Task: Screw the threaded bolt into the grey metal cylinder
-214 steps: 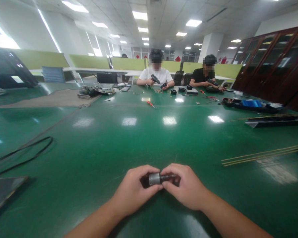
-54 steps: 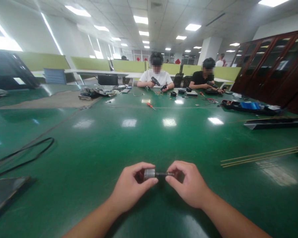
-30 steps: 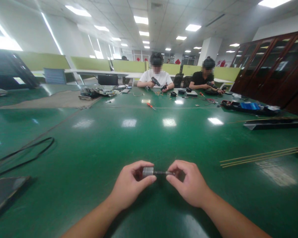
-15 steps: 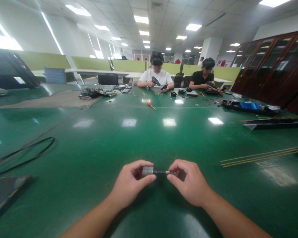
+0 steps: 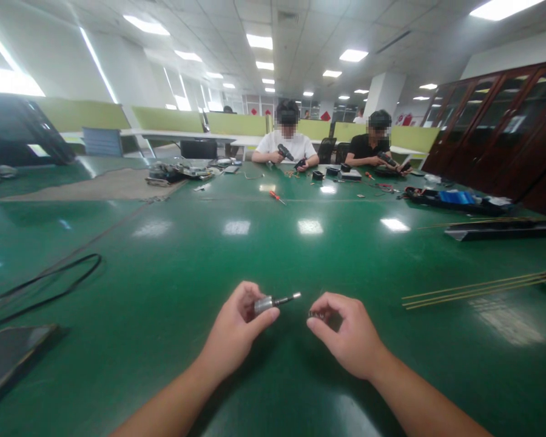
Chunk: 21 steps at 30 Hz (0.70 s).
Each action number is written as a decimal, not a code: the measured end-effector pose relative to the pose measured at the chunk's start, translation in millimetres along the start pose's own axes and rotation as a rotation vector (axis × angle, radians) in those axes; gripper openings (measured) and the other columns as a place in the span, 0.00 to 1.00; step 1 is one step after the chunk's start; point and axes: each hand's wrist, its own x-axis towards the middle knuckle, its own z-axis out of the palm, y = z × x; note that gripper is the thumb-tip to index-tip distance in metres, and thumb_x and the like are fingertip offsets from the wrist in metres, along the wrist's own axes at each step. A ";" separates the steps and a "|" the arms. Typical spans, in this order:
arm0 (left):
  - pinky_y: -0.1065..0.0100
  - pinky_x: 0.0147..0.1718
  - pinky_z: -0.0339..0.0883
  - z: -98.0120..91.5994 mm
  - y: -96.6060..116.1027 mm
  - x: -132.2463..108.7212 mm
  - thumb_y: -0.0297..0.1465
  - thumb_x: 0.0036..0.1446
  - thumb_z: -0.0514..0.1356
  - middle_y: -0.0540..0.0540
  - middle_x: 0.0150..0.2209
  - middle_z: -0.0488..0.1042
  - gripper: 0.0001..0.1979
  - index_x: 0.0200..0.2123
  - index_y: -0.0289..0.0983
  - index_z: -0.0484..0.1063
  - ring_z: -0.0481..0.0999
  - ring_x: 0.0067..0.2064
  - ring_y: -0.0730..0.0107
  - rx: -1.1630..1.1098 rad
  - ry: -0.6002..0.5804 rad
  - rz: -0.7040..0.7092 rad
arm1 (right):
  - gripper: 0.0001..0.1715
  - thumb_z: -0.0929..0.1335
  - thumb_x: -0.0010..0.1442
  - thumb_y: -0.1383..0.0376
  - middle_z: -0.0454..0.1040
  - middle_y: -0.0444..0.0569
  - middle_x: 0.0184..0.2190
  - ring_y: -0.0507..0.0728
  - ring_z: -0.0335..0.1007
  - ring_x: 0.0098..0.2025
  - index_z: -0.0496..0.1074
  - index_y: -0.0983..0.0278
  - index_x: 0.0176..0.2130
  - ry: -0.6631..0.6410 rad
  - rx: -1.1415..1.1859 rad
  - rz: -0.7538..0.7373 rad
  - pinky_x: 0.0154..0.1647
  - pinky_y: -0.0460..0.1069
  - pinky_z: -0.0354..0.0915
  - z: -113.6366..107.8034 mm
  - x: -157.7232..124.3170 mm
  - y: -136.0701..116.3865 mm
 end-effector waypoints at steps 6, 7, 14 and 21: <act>0.70 0.32 0.59 -1.9 -2.9 1.2 0.38 0.56 0.68 0.54 0.24 0.64 0.24 0.21 0.38 0.55 0.67 0.30 0.71 0.043 -0.002 0.023 | 0.02 0.72 0.56 0.67 0.76 0.44 0.26 0.53 0.71 0.28 0.77 0.63 0.34 -0.055 0.016 0.027 0.32 0.47 0.65 6.6 -1.5 -0.3; 0.70 0.33 0.60 -1.7 -2.7 0.5 0.38 0.56 0.68 0.53 0.24 0.66 0.25 0.20 0.38 0.54 0.69 0.31 0.69 0.051 -0.007 0.022 | 0.02 0.72 0.56 0.67 0.76 0.44 0.26 0.53 0.71 0.28 0.77 0.63 0.34 -0.055 0.021 0.025 0.32 0.47 0.65 6.8 -1.4 -0.6; 0.64 0.43 0.71 0.3 13.6 -6.7 0.44 0.54 0.68 0.47 0.36 0.80 0.20 0.39 0.40 0.63 0.81 0.42 0.59 0.026 0.101 -0.013 | 0.03 0.73 0.52 0.67 0.75 0.45 0.26 0.53 0.68 0.28 0.78 0.64 0.31 -0.029 0.186 0.081 0.32 0.47 0.64 2.4 -0.1 -1.6; 0.57 0.52 0.75 -52.7 33.3 -61.9 0.46 0.48 0.74 0.39 0.47 0.81 0.39 0.57 0.41 0.60 0.81 0.51 0.52 0.129 0.151 -0.079 | 0.15 0.66 0.62 0.57 0.75 0.48 0.27 0.52 0.71 0.25 0.74 0.67 0.36 -0.013 0.470 0.233 0.28 0.47 0.68 17.8 -5.2 -11.0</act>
